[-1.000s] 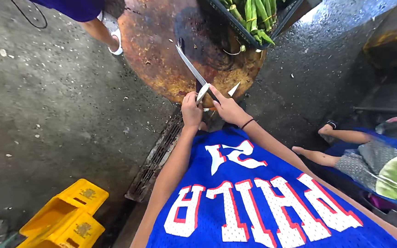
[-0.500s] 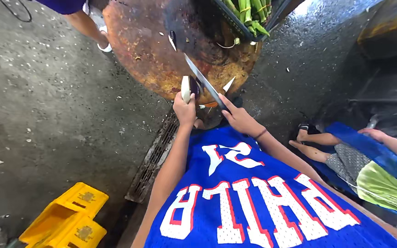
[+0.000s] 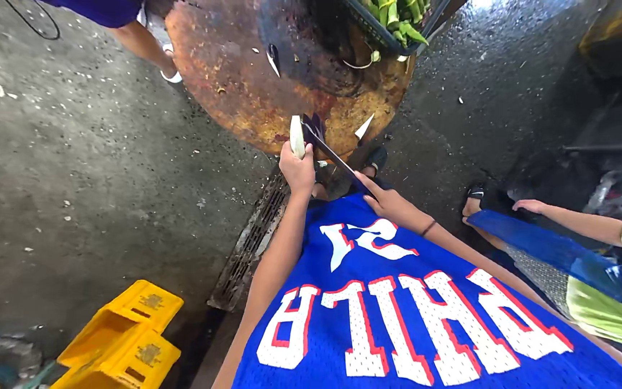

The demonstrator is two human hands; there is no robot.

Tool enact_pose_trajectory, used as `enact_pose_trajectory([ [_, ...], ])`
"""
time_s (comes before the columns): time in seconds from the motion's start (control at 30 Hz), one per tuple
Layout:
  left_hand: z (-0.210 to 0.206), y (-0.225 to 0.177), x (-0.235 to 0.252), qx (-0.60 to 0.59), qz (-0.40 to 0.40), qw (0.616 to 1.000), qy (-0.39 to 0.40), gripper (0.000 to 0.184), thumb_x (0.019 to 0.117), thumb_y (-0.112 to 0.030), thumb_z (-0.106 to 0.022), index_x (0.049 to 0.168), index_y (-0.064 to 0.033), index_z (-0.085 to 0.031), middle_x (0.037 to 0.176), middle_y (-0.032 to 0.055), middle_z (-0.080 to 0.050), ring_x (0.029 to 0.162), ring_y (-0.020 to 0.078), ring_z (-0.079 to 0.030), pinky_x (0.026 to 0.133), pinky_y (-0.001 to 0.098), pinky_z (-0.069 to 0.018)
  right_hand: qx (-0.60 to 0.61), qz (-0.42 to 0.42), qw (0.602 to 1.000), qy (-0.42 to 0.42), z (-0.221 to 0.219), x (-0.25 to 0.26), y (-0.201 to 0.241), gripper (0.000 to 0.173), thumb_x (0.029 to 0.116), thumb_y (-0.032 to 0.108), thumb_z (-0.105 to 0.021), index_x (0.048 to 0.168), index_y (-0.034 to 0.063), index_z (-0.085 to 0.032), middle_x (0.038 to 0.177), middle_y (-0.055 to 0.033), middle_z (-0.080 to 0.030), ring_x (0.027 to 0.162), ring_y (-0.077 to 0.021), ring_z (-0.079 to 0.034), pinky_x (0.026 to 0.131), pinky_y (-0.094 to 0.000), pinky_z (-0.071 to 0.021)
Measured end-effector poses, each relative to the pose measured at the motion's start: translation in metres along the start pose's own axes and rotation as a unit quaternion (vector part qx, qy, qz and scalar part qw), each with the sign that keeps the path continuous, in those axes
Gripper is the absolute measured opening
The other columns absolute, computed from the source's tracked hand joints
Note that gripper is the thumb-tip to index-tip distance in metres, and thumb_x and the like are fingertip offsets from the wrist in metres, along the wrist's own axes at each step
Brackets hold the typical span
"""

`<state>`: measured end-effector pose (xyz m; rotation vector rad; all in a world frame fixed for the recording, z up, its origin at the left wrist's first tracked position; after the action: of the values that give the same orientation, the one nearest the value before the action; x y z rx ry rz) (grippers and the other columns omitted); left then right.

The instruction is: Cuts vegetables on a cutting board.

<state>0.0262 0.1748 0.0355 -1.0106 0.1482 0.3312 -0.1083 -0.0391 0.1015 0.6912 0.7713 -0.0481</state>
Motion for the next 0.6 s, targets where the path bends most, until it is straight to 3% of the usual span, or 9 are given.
enact_pose_trajectory([
  [0.13, 0.002, 0.004, -0.001, -0.011, 0.007, 1.000, -0.002, 0.026, 0.0954, -0.024, -0.072, 0.114, -0.0061, -0.067, 0.101, 0.0073, -0.072, 0.093, 0.0148, -0.069, 0.087, 0.0376, -0.0568, 0.012, -0.025, 0.999, 0.026, 0.009, -0.030, -0.011, 0.059, 0.1116, 0.037, -0.038, 0.164, 0.0433, -0.013, 0.083, -0.0148, -0.068, 0.070, -0.0315, -0.066, 0.070, -0.0543, -0.0565],
  [0.3, 0.005, 0.010, -0.003, -0.056, 0.007, 0.998, -0.001, 0.028, 0.0936, -0.025, -0.075, 0.114, -0.0079, -0.068, 0.098, 0.0048, -0.072, 0.089, 0.0122, -0.069, 0.083, 0.0354, -0.0578, 0.011, 0.009, 0.998, -0.054, 0.024, 0.013, 0.026, 0.060, 0.1114, 0.035, -0.038, 0.165, 0.0385, -0.012, 0.075, -0.0118, -0.066, 0.058, -0.0275, -0.063, 0.056, -0.0500, -0.0557],
  [0.4, 0.005, 0.011, -0.003, -0.062, 0.011, 0.998, -0.008, 0.028, 0.0924, -0.023, -0.077, 0.114, -0.0080, -0.067, 0.099, 0.0041, -0.072, 0.090, 0.0111, -0.069, 0.085, 0.0341, -0.0574, 0.010, 0.022, 0.999, -0.037, 0.026, 0.049, 0.051, 0.060, 0.1121, 0.034, -0.038, 0.166, 0.0367, -0.011, 0.083, -0.0150, -0.069, 0.068, -0.0319, -0.067, 0.067, -0.0533, -0.0576],
  [0.6, 0.004, 0.008, -0.002, -0.032, 0.013, 0.999, -0.017, 0.024, 0.0922, -0.023, -0.075, 0.109, -0.0077, -0.068, 0.093, 0.0049, -0.071, 0.086, 0.0127, -0.069, 0.081, 0.0365, -0.0564, -0.007, 0.031, 0.999, -0.010, 0.013, 0.069, 0.053, 0.060, 0.1126, 0.032, -0.037, 0.166, 0.0372, -0.008, 0.083, -0.0158, -0.068, 0.070, -0.0334, -0.067, 0.070, -0.0543, -0.0571],
])
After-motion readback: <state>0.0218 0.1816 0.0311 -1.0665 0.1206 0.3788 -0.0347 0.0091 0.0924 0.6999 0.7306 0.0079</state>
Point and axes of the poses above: each hand's wrist, its own x-axis towards the middle knuckle, its own z-axis out of the back of the hand, y = z × x, the point moved 6 cm from there along x, towards the middle knuckle
